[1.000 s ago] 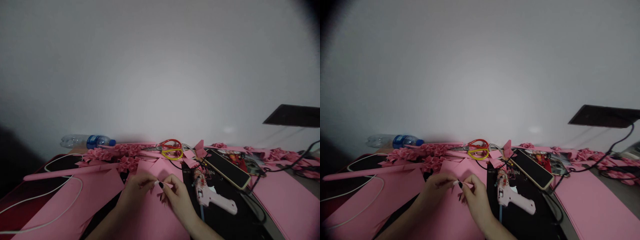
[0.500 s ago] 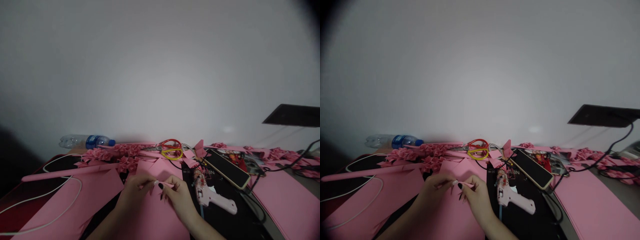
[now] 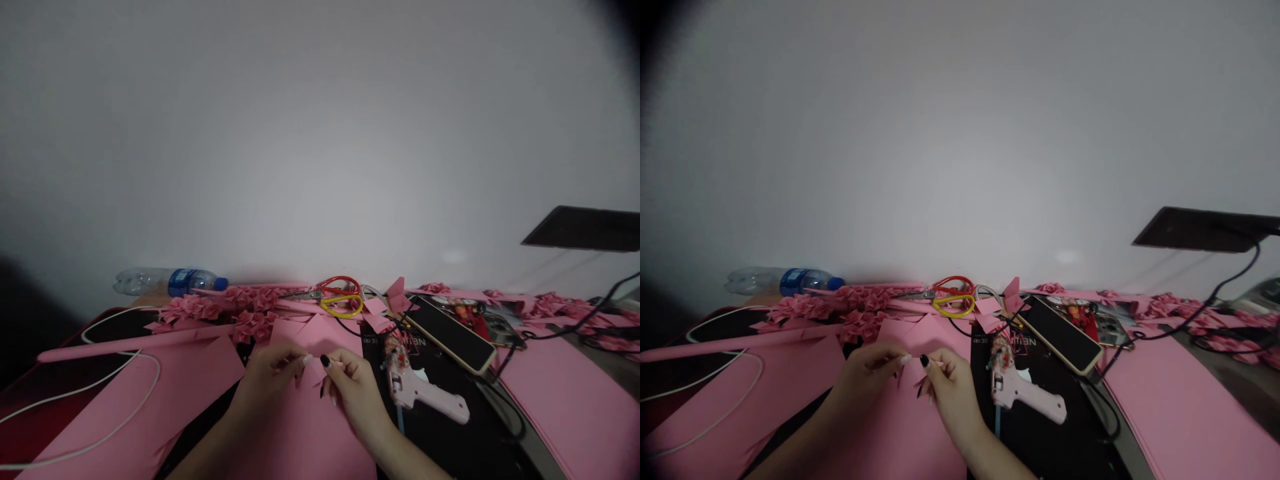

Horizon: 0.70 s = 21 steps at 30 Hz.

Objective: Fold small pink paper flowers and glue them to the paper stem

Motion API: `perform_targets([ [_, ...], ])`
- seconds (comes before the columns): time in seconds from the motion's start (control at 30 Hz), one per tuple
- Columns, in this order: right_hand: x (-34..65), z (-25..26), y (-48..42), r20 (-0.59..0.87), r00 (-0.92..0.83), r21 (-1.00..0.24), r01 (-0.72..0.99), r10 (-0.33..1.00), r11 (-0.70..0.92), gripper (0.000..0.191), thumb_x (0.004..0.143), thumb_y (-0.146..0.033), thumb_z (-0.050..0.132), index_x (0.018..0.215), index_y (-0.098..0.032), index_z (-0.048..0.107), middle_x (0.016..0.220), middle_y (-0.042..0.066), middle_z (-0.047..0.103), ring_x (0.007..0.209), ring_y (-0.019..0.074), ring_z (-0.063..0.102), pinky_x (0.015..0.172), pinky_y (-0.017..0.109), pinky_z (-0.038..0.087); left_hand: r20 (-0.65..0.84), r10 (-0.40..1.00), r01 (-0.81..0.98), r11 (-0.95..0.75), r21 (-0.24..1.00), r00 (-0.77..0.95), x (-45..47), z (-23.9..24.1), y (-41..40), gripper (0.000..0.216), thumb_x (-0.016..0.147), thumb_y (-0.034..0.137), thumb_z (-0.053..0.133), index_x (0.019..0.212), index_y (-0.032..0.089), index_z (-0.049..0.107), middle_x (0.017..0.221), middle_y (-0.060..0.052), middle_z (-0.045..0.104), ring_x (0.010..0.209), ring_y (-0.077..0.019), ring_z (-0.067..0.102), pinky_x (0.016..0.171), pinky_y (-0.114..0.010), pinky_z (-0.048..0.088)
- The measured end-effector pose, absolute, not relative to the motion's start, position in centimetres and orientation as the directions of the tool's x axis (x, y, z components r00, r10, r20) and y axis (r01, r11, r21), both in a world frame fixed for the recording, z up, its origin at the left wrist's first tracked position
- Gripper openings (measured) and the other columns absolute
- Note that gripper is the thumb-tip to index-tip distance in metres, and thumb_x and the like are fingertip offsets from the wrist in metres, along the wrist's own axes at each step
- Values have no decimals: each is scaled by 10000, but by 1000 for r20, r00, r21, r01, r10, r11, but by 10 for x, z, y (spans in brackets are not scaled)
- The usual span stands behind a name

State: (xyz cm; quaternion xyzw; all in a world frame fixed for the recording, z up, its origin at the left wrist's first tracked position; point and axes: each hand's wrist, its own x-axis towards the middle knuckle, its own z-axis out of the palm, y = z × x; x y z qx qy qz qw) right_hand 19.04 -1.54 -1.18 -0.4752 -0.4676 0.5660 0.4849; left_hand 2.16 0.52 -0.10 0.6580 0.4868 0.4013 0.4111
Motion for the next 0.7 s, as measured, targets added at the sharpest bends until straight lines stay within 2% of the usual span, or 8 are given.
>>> perform_targets([
  [0.1,189,-8,-16,-90,-64,-984,-151,994,-99,437,777,-605,666,745,-186,549,492,-21,608,362,79,428,385,188,264,56,988,246,-91,965,145,23,-2,4,238,836,347,598,688,172,665,616,7,617,564,-142,556,530,-232,400],
  [0.2,188,-8,-17,-81,-78,-990,-110,994,-90,442,763,-586,691,680,-214,467,477,-33,586,391,97,476,412,197,315,24,987,171,-52,984,160,23,-5,4,260,848,373,609,687,172,640,618,4,633,590,-147,580,560,-236,434],
  [0.33,187,-14,-19,-43,-75,-999,-11,996,-44,453,821,-561,630,608,-236,394,437,-78,452,383,87,384,414,217,274,-38,968,113,10,994,248,24,-9,3,276,873,417,611,749,173,643,682,-27,701,662,-171,649,650,-271,503],
  [0.47,189,-17,-19,11,-15,-999,48,1000,12,404,880,-485,527,606,-244,354,505,-89,335,454,97,301,445,238,229,-93,949,110,63,992,300,24,-9,2,291,879,443,593,761,179,626,713,-44,726,693,-185,684,669,-288,527],
  [0.6,192,-17,-18,80,14,-978,197,997,76,373,879,-428,479,592,-244,326,560,-70,313,533,119,299,499,255,238,-106,923,89,79,993,370,26,-9,4,309,870,461,592,746,177,602,710,-44,728,671,-179,686,656,-285,528],
  [0.7,192,-18,-19,83,-28,-959,270,996,87,350,891,-408,442,606,-242,325,577,-67,307,545,125,292,508,261,229,-100,914,97,67,993,393,28,-9,3,268,858,436,609,796,175,607,687,-27,710,657,-177,686,643,-276,518],
])
